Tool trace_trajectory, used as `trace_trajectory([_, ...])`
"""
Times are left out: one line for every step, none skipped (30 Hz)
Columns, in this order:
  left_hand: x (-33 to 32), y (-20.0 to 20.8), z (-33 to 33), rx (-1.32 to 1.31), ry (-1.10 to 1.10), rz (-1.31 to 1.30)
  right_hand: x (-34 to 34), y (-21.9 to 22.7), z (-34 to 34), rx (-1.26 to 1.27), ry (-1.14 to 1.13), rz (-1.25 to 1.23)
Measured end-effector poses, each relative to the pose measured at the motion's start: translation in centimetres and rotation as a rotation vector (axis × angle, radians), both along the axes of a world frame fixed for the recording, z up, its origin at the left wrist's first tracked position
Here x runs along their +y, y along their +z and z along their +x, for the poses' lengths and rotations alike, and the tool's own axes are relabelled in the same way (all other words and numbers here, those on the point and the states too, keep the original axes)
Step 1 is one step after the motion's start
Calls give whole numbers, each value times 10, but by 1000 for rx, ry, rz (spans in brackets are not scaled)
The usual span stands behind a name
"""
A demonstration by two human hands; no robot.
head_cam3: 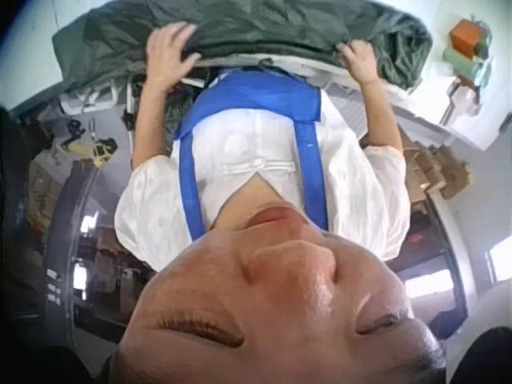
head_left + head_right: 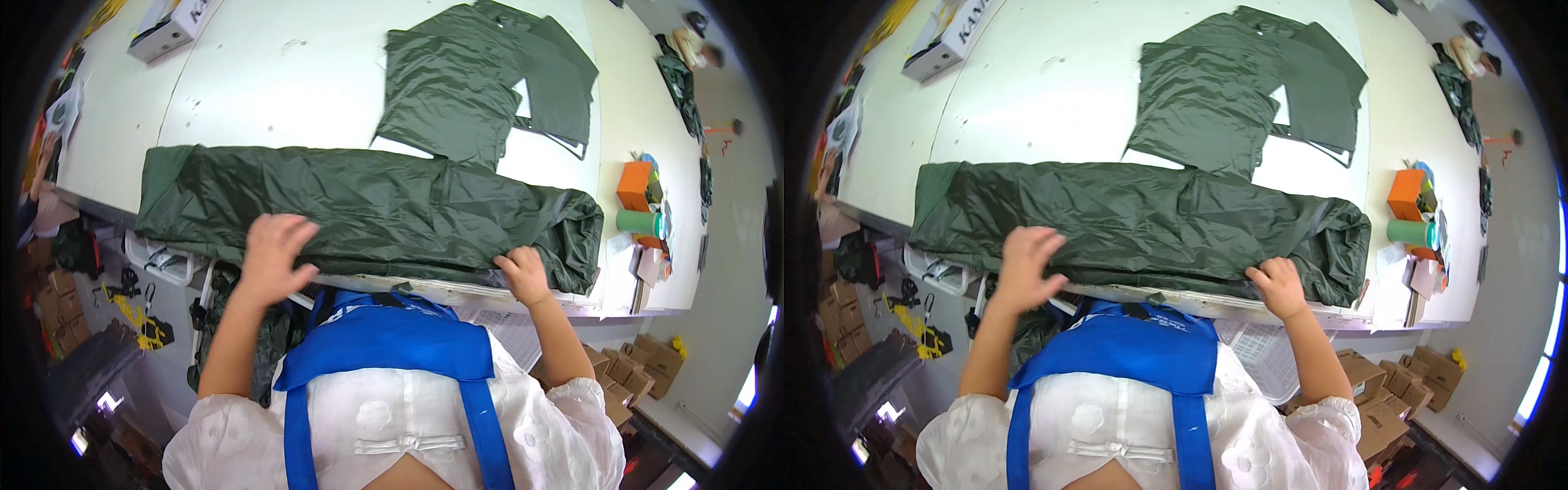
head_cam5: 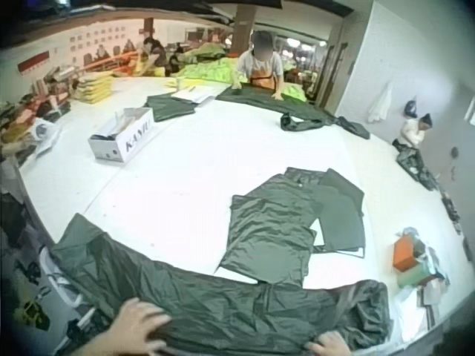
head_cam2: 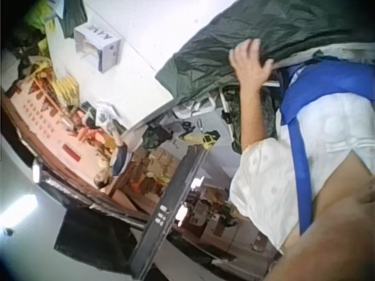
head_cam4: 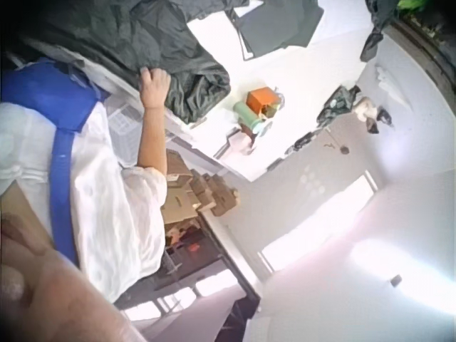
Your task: The person folds a dark green jacket on a white table, smoothing the fabric and aligning the edges. They use a small blade to cut off tags or threads, then fold the jacket into a compact rectangle.
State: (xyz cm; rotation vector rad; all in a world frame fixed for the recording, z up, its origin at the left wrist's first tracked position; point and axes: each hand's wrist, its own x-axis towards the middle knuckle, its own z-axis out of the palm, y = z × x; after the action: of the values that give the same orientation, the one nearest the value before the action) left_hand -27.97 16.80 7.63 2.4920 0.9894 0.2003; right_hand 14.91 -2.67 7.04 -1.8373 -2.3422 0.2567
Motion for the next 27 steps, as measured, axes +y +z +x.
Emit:
trace_trajectory([-12,0,21,6,-98,-13,3,-1,-2,-20,10,-73])
trace_trajectory([-22,-11,34,41,-149,19,8,7,-3,45,47,-242])
trace_trajectory([-28,-29,44,73,-198,56,16,14,0,109,86,-407])
trace_trajectory([-32,-43,49,109,-194,85,19,15,12,165,20,-294])
trace_trajectory([-33,-54,50,106,-197,109,24,13,31,224,-30,-180])
trace_trajectory([-33,-62,48,110,-200,128,38,18,54,87,-166,-72])
trace_trajectory([-34,-65,44,117,-206,144,49,23,77,-47,-302,32])
trace_trajectory([-34,-65,44,103,-205,130,52,20,96,-217,-381,53])
trace_trajectory([-34,-66,44,104,-210,127,54,17,116,-391,-457,78])
trace_trajectory([-33,-67,44,102,-219,124,49,10,144,-418,-520,-206])
trace_trajectory([-32,-69,45,105,-215,122,61,14,147,-437,-560,-488])
trace_trajectory([-32,-69,45,114,-209,125,68,16,142,-539,-536,-475])
trace_trajectory([-30,-69,46,123,-202,127,84,17,139,-418,-476,-318])
trace_trajectory([-33,-68,44,141,-197,122,108,24,121,-287,-412,-174])
trace_trajectory([-34,-68,44,155,-191,121,129,26,99,-157,-348,-25])
trace_trajectory([-35,-69,44,155,-186,125,144,24,64,90,-285,-62])
trace_trajectory([-35,-68,43,164,-186,119,160,21,26,334,-218,-96])
trace_trajectory([-33,-68,44,164,-193,116,168,11,-7,331,-106,-80])
trace_trajectory([-32,-68,46,164,-195,113,172,12,-39,250,-116,-171])
trace_trajectory([-32,-66,47,193,-205,122,177,-9,-47,147,7,-126])
trace_trajectory([-31,-66,47,197,-206,111,183,-25,-51,81,19,6])
trace_trajectory([-31,-64,47,186,-202,100,183,-33,-44,137,-8,48])
trace_trajectory([-35,-65,46,171,-190,80,183,-29,-42,190,-27,80])
trace_trajectory([-35,-67,45,163,-177,82,184,-27,-36,278,-85,66])
trace_trajectory([-34,-67,44,154,-165,84,186,-26,-27,365,-146,51])
trace_trajectory([-34,-69,45,138,-165,82,181,-38,-16,529,-195,66])
trace_trajectory([-32,-69,47,146,-169,71,178,-48,-15,647,-340,-45])
